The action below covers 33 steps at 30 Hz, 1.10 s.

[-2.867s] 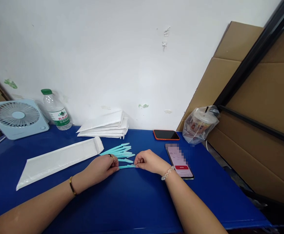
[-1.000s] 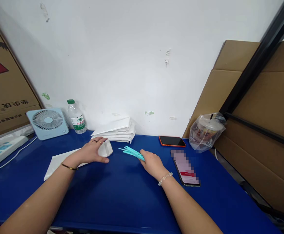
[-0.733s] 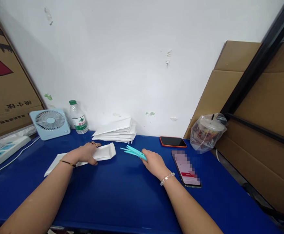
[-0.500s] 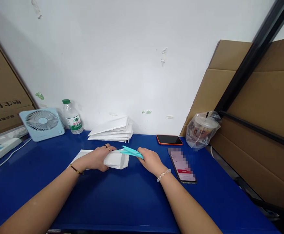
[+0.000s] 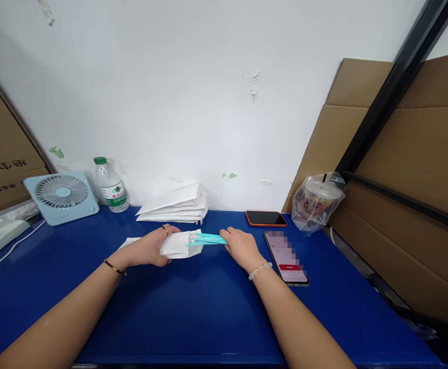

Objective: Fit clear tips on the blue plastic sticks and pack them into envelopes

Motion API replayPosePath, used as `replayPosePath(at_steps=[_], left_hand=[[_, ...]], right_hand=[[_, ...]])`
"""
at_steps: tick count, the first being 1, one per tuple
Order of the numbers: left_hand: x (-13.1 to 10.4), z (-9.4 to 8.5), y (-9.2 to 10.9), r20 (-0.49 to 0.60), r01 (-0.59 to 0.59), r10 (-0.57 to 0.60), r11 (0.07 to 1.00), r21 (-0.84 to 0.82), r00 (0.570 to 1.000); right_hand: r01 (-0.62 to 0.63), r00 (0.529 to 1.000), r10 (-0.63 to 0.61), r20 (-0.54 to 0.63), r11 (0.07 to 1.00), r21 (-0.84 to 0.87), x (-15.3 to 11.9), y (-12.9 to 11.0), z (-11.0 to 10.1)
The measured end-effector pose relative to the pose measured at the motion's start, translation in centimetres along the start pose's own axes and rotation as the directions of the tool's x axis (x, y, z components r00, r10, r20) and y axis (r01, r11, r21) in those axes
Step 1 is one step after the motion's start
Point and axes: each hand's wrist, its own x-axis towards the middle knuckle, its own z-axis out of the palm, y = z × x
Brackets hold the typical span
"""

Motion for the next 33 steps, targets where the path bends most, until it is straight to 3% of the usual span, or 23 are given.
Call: replayPosePath(at_steps=[7,14,21,25,33], left_hand=[[-0.5,-0.8,0.2,0.019,0.024,-0.023,0.999,-0.046,1.0],[-0.1,0.0,1.1,0.006,-0.017,0.017,0.998,-0.066,1.0],[0.4,1.5,2.3,0.037,-0.084,0.082,0.995,0.047,0.996],[0.5,1.7,2.5,0.015,-0.075,0.075,0.997,-0.005,0.997],[0.7,1.7,2.1,0.029,-0.08,0.079,0.997,0.012,0.996]], right_hand=[[0.003,0.998,-0.005,-0.066,0.999,-0.032,-0.1,0.7,-0.1],[0.061,0.982,-0.082,-0.173,0.991,-0.122,0.2,-1.1,-0.6],[0.142,0.985,-0.149,-0.089,0.987,-0.077,0.7,-3.6,-1.1],[0.125,0.985,-0.125,-0.121,0.992,-0.008,0.6,-3.5,-1.2],[0.354,0.922,-0.327,-0.207,0.929,0.111,0.0,-3.3,-0.6]])
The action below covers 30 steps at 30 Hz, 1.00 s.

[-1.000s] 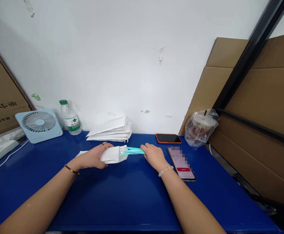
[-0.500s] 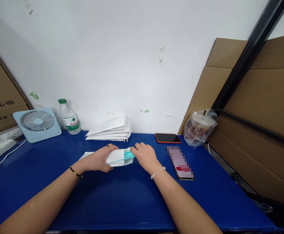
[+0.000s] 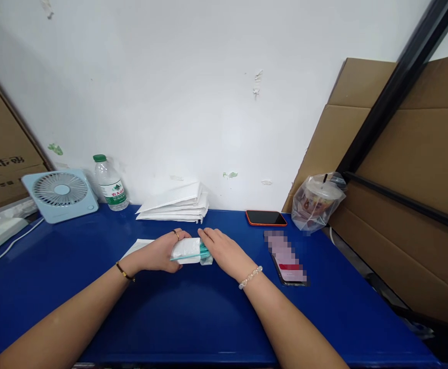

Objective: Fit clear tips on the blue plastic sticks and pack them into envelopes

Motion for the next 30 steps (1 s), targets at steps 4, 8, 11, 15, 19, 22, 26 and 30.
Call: replayPosePath(at_steps=[4,8,11,15,19,22,26,30], left_hand=[[0.0,-0.1,-0.8,-0.032,0.021,-0.021,1.0,-0.006,0.999],[-0.1,-0.2,-1.1,-0.041,0.045,-0.046,0.998,-0.035,0.998],[-0.2,-0.3,-1.2,-0.045,0.041,-0.043,0.997,-0.059,0.998],[-0.3,-0.2,-1.6,-0.029,0.056,-0.058,0.997,-0.058,0.998],[-0.1,0.0,-1.7,-0.017,0.062,-0.063,0.997,-0.055,0.998],[0.0,0.3,-1.3,-0.008,0.041,-0.041,0.999,-0.002,0.999],[0.0,0.7,-0.8,0.006,0.033,-0.034,0.994,0.107,0.999],[-0.1,1.0,-0.9,0.022,0.014,-0.017,0.989,0.144,1.0]], right_hand=[[-0.034,0.999,0.034,0.001,0.999,-0.034,-0.9,1.4,0.2],[-0.089,0.995,0.091,0.027,0.993,-0.074,-1.6,2.9,0.0],[-0.131,0.99,0.135,0.027,0.985,-0.111,-2.2,3.9,-0.2],[-0.157,0.985,0.168,0.046,0.971,-0.179,-2.8,5.2,0.2],[-0.159,0.984,0.172,0.055,0.968,-0.195,-2.2,4.7,1.1],[-0.128,0.989,0.134,0.068,0.988,-0.086,-1.0,2.9,1.3],[-0.092,0.989,0.058,0.137,0.961,0.26,-0.9,2.1,0.1],[-0.308,0.943,0.196,0.268,0.816,0.489,-3.0,4.9,-1.7]])
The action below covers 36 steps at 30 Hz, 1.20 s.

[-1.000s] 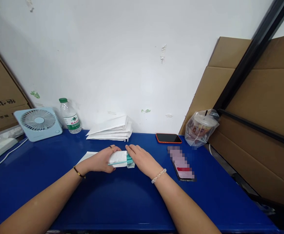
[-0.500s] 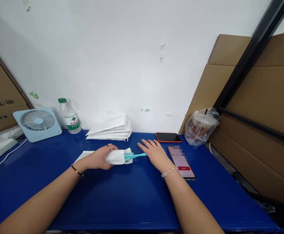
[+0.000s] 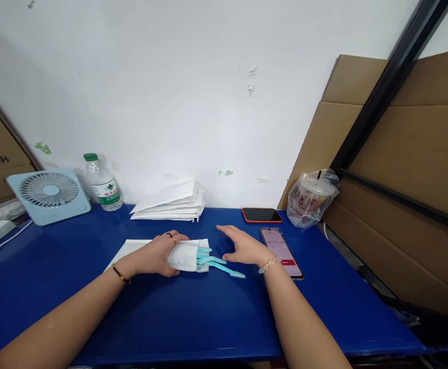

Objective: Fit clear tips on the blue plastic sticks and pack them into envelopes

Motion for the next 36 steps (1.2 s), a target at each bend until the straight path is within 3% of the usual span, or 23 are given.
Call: replayPosePath(at_steps=[3,9,11,14,17,21,24,28,32,34,36], left_hand=[[0.0,0.2,-0.3,0.003,-0.009,0.009,1.0,0.012,1.0],[0.0,0.1,-0.3,0.009,0.008,-0.008,1.0,-0.002,1.0],[0.0,0.0,-0.1,0.017,0.0,0.001,1.0,-0.01,1.0],[0.0,0.0,0.1,0.022,-0.011,0.011,1.0,-0.011,1.0],[0.1,0.2,0.1,0.019,-0.006,0.006,1.0,-0.004,1.0],[0.2,0.3,0.0,0.021,-0.018,0.018,1.0,-0.008,1.0],[0.2,0.3,0.0,0.02,-0.014,0.014,1.0,-0.004,1.0],[0.2,0.3,0.0,0.028,0.02,-0.02,1.0,0.001,0.999],[0.4,0.3,-0.2,0.07,0.035,-0.032,0.999,-0.031,0.997],[0.7,0.4,-0.5,0.075,0.047,-0.043,0.998,-0.048,0.996],[1.0,0.7,-0.8,0.064,0.062,-0.058,0.996,-0.061,0.996]], right_hand=[[-0.186,0.979,0.188,0.075,0.982,-0.032,-1.0,1.5,-1.6],[-0.272,0.914,0.305,0.268,0.95,-0.153,-1.3,0.7,-1.3],[-0.246,0.928,0.265,0.26,0.964,-0.105,-0.9,0.1,-0.4],[-0.143,0.978,0.13,0.163,0.987,0.073,0.1,-0.4,1.0],[-0.077,0.995,0.059,0.078,0.965,0.25,0.8,-0.3,2.0],[-0.131,0.982,0.148,-0.116,0.981,0.143,0.8,0.6,2.2],[-0.194,0.979,0.203,-0.008,0.948,0.252,1.0,0.6,2.8],[-0.145,0.989,0.106,0.101,0.816,0.559,1.6,-0.6,3.7],[-0.157,0.983,0.185,0.003,0.826,0.541,1.5,-0.8,3.3],[-0.201,0.978,0.201,0.058,0.822,0.533,1.2,-0.8,3.0],[-0.199,0.977,0.114,0.179,0.781,0.592,1.2,-1.1,3.1]])
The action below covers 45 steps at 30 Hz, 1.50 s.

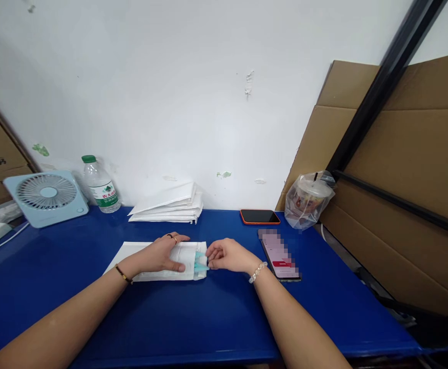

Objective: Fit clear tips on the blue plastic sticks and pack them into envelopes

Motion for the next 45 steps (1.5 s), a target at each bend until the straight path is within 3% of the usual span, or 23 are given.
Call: replayPosePath(at_steps=[2,4,7,11,15,17,19,22,24,28,29,33,36,38,40,42,45], left_hand=[[0.2,0.2,-0.2,-0.016,0.003,-0.003,1.0,-0.007,1.0],[0.4,0.3,-0.2,-0.033,-0.01,0.01,1.0,-0.018,0.999],[1.1,0.3,0.0,-0.063,-0.015,0.009,0.996,-0.086,0.998],[3.3,0.9,0.6,-0.06,0.03,-0.04,0.986,-0.165,0.997],[5.3,1.5,0.9,-0.057,0.011,-0.022,0.98,-0.197,0.998],[5.6,1.2,1.4,-0.085,0.003,-0.022,0.976,-0.219,0.996],[5.4,0.0,2.4,-0.18,-0.016,-0.038,0.957,-0.29,0.983],[4.4,-3.3,5.1,-0.43,-0.141,-0.09,0.868,-0.476,0.898],[3.4,-5.8,7.3,-0.562,-0.261,-0.088,0.819,-0.511,0.822],[1.1,-9.5,11.1,-0.722,-0.524,-0.076,0.636,-0.566,0.688],[0.7,-9.9,11.7,-0.736,-0.566,-0.091,0.579,-0.587,0.671],[0.0,-10.2,12.3,-0.759,-0.655,-0.149,0.419,-0.629,0.634],[0.0,-9.8,12.0,-0.75,-0.674,-0.142,0.354,-0.648,0.646],[-0.1,-9.3,11.7,-0.714,-0.652,-0.094,0.338,-0.679,0.694],[-0.1,-8.6,11.2,-0.639,-0.59,-0.023,0.36,-0.723,0.769],[-0.1,-7.9,10.8,-0.581,-0.537,0.016,0.406,-0.74,0.813],[0.2,-6.9,10.0,-0.585,-0.516,0.008,0.482,-0.708,0.811]], right_hand=[[0.036,0.995,-0.044,0.093,0.996,0.084,0.1,-0.2,0.4],[0.068,0.996,-0.074,0.058,0.993,0.098,0.2,-0.2,0.6],[0.048,0.997,-0.048,-0.055,0.999,-0.014,0.4,0.3,0.5],[0.063,0.997,-0.073,-0.033,0.967,-0.245,1.1,1.0,1.3],[0.138,0.95,-0.24,-0.198,0.895,-0.424,1.9,1.1,2.7],[0.115,0.928,-0.235,-0.29,0.919,-0.376,1.8,0.8,2.5],[0.118,0.905,-0.219,-0.366,0.953,-0.278,1.3,0.0,1.6],[0.225,0.892,-0.276,-0.357,0.958,-0.176,0.0,-2.6,-0.1],[0.303,0.852,-0.346,-0.393,0.938,-0.169,-1.1,-5.4,-0.9],[0.464,0.617,-0.517,-0.594,0.848,-0.256,-3.4,-11.5,-1.3],[0.471,0.588,-0.537,-0.605,0.835,-0.283,-3.9,-12.7,-1.3],[0.475,0.636,-0.557,-0.533,0.828,-0.299,-5.1,-15.5,-1.0],[0.469,0.621,-0.56,-0.548,0.826,-0.312,-5.6,-16.1,-0.9],[0.468,0.598,-0.566,-0.568,0.822,-0.325,-5.7,-16.1,-0.8],[0.472,0.581,-0.57,-0.581,0.818,-0.33,-5.7,-15.9,-0.7],[0.469,0.575,-0.582,-0.575,0.81,-0.352,-5.5,-15.5,-0.6],[0.448,0.546,-0.649,-0.529,0.76,-0.47,-5.4,-14.8,-0.6]])
